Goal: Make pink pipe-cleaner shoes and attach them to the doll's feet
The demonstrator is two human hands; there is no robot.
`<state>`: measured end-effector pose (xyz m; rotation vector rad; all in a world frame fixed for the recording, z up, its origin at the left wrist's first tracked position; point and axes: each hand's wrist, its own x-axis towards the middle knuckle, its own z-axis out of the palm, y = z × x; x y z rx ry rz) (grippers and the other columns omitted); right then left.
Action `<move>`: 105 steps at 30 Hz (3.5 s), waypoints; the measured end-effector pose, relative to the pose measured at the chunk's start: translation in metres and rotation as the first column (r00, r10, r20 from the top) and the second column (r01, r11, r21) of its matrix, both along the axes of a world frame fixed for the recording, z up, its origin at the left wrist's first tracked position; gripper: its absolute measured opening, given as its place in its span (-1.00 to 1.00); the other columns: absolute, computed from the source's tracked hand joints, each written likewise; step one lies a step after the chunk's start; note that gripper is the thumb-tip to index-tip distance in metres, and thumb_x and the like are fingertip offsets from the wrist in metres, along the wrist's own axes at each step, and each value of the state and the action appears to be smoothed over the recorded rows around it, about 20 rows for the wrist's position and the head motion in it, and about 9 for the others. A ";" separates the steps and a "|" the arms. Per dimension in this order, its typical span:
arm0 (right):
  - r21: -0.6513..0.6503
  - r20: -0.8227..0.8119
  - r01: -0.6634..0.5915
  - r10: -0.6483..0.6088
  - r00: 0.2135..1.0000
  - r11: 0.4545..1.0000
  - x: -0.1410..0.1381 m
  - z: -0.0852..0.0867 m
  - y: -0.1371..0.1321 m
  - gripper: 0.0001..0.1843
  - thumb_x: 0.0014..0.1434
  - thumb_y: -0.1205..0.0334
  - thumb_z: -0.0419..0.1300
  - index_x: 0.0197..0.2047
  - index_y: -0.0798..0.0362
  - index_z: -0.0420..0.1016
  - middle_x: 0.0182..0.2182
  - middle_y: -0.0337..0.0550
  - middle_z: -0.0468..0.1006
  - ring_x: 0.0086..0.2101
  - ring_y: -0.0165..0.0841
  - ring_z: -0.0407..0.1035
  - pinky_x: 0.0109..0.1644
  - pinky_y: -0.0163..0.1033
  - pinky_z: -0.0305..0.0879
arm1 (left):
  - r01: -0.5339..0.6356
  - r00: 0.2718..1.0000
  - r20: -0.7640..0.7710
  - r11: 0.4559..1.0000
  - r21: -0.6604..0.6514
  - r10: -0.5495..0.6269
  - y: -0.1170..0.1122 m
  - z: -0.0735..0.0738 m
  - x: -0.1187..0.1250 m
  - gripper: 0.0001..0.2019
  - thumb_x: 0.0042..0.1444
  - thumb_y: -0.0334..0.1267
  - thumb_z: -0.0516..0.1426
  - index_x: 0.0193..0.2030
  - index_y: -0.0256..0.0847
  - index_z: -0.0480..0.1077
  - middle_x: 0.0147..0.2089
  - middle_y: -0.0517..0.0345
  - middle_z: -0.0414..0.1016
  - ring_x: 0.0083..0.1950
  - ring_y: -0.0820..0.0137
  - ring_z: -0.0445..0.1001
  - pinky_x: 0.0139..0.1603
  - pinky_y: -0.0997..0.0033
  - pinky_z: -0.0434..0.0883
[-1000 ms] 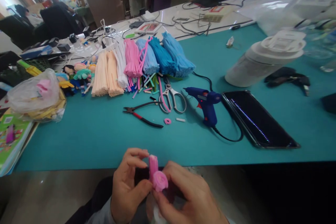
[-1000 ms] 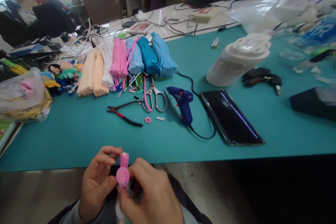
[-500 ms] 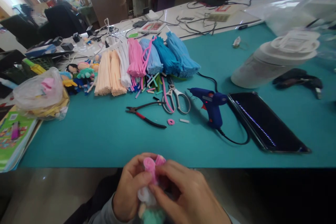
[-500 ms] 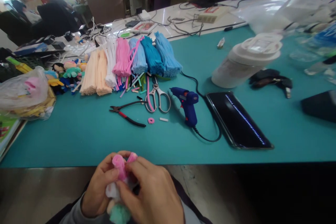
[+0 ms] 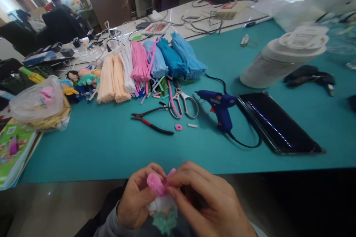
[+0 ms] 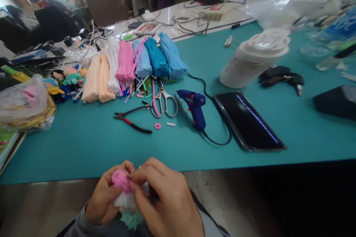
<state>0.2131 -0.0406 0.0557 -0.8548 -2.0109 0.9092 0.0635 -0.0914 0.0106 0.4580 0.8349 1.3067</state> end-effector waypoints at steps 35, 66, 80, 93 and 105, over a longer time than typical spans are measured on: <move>-0.125 0.122 -0.031 0.046 0.992 0.992 0.002 0.004 0.007 -0.82 0.09 0.43 0.11 -0.49 0.03 0.41 -0.58 -0.27 0.40 -0.50 -0.42 0.34 -0.48 -0.36 0.23 | -0.072 0.934 -0.336 0.986 0.151 0.120 -0.004 -0.003 -0.001 -0.83 -0.11 -0.25 0.36 -0.41 -0.26 0.50 -0.41 0.11 0.56 -0.38 0.43 0.48 -0.35 0.49 0.42; -0.279 0.079 -0.046 0.071 0.994 0.959 0.010 0.019 0.001 -0.76 -0.07 0.52 0.11 -0.62 0.03 0.27 -0.66 -0.38 0.34 -0.61 -0.52 0.22 -0.56 -0.41 0.13 | 0.157 0.871 -0.487 0.901 0.404 0.066 -0.005 0.008 -0.003 -0.79 -0.01 -0.34 0.30 -0.19 -0.08 0.56 -0.25 0.09 0.60 -0.22 0.35 0.55 -0.18 0.41 0.45; -0.585 0.046 -0.037 0.079 0.996 0.810 0.004 0.015 0.005 -0.78 -0.03 0.29 0.07 -0.67 0.03 0.19 -0.69 -0.35 0.22 -0.63 -0.51 0.06 -0.57 -0.35 0.02 | 0.151 0.794 -0.583 0.872 0.465 0.173 -0.003 0.007 -0.001 -0.89 -0.01 -0.33 0.29 -0.29 -0.20 0.53 -0.32 0.07 0.57 -0.31 0.40 0.53 -0.27 0.49 0.46; -0.692 0.051 -0.023 0.081 0.995 0.722 0.001 0.013 0.009 -0.78 -0.10 0.17 0.05 -0.68 0.02 0.18 -0.71 -0.34 0.20 -0.61 -0.49 0.03 -0.55 -0.33 -0.02 | 0.086 0.857 -0.493 0.903 0.422 0.149 -0.007 0.003 0.002 -0.71 -0.01 -0.43 0.27 -0.12 -0.09 0.48 -0.24 0.16 0.55 -0.29 0.49 0.50 -0.29 0.63 0.44; -0.768 -0.072 -0.091 0.056 0.996 0.634 0.000 0.012 0.012 -0.71 -0.05 0.13 0.17 -0.68 0.05 0.24 -0.74 -0.36 0.22 -0.66 -0.54 0.02 -0.60 -0.39 -0.04 | 0.056 0.909 -0.399 0.914 0.402 0.120 0.000 0.003 0.002 -0.83 0.04 -0.41 0.25 -0.21 -0.11 0.54 -0.30 0.13 0.56 -0.37 0.48 0.52 -0.39 0.60 0.47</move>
